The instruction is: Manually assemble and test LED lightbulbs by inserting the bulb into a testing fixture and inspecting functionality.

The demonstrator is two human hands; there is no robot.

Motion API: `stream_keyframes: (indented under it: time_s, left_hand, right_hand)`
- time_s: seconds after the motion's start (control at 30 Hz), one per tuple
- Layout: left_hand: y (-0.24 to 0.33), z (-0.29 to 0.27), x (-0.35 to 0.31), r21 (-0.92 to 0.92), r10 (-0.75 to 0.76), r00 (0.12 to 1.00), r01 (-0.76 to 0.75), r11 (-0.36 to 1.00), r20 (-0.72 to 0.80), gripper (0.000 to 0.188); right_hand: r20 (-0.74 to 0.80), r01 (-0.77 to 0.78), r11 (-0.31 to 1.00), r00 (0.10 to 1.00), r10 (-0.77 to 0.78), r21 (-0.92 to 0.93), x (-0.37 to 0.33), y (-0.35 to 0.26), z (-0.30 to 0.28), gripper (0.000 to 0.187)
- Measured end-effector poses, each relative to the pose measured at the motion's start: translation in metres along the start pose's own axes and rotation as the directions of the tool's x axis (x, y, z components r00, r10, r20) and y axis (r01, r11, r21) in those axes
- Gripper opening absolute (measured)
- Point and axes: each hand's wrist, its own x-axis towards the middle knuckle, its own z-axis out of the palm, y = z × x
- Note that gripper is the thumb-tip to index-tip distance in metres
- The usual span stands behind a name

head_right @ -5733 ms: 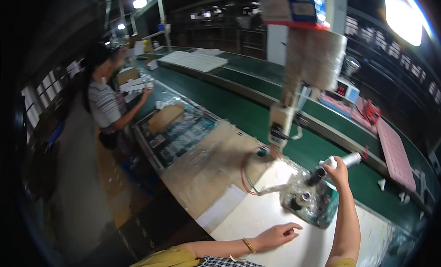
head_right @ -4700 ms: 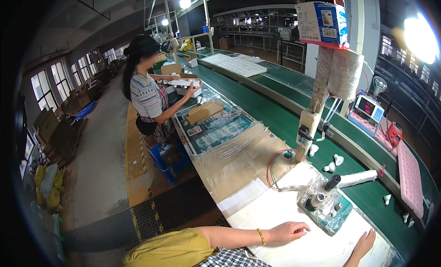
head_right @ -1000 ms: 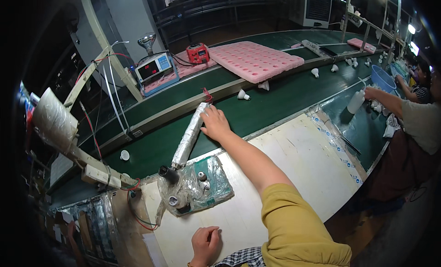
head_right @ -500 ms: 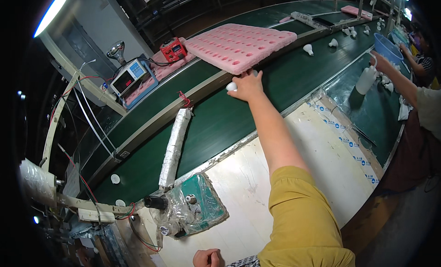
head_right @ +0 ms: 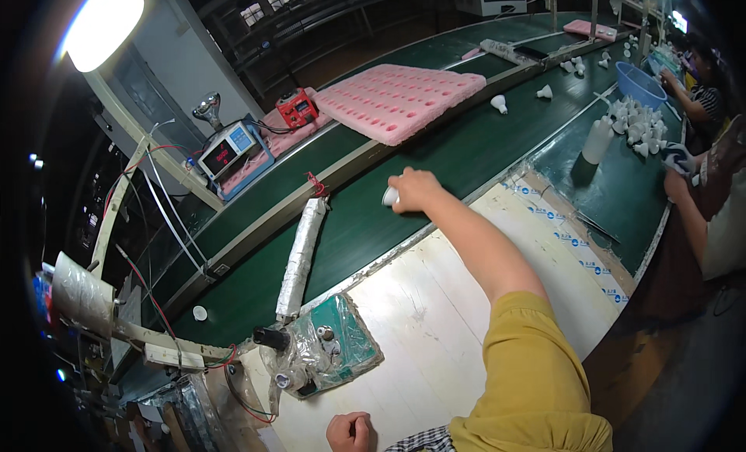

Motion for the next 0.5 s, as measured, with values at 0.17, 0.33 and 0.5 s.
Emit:
stream_keyframes:
  time_s: [0.17,0.33,0.5]
  left_hand:
    - [-0.006,-0.013,0.006,-0.106,0.008,1.0,-0.007,0.994,0.011,0.022]
    - [0.036,-0.03,0.022,-0.899,-0.147,0.955,0.292,0.328,0.257,0.075]
    - [0.034,-0.007,0.015,-0.947,-0.012,0.948,0.318,0.051,0.318,0.075]
  right_hand:
    - [0.003,0.089,0.922,0.995,-0.098,0.377,-0.099,-0.067,-0.006,0.055]
    - [0.06,0.304,0.787,0.917,-0.395,0.537,-0.217,-0.169,-0.022,0.053]
    - [0.169,0.427,0.682,0.762,-0.625,0.593,-0.288,-0.227,-0.02,0.053]
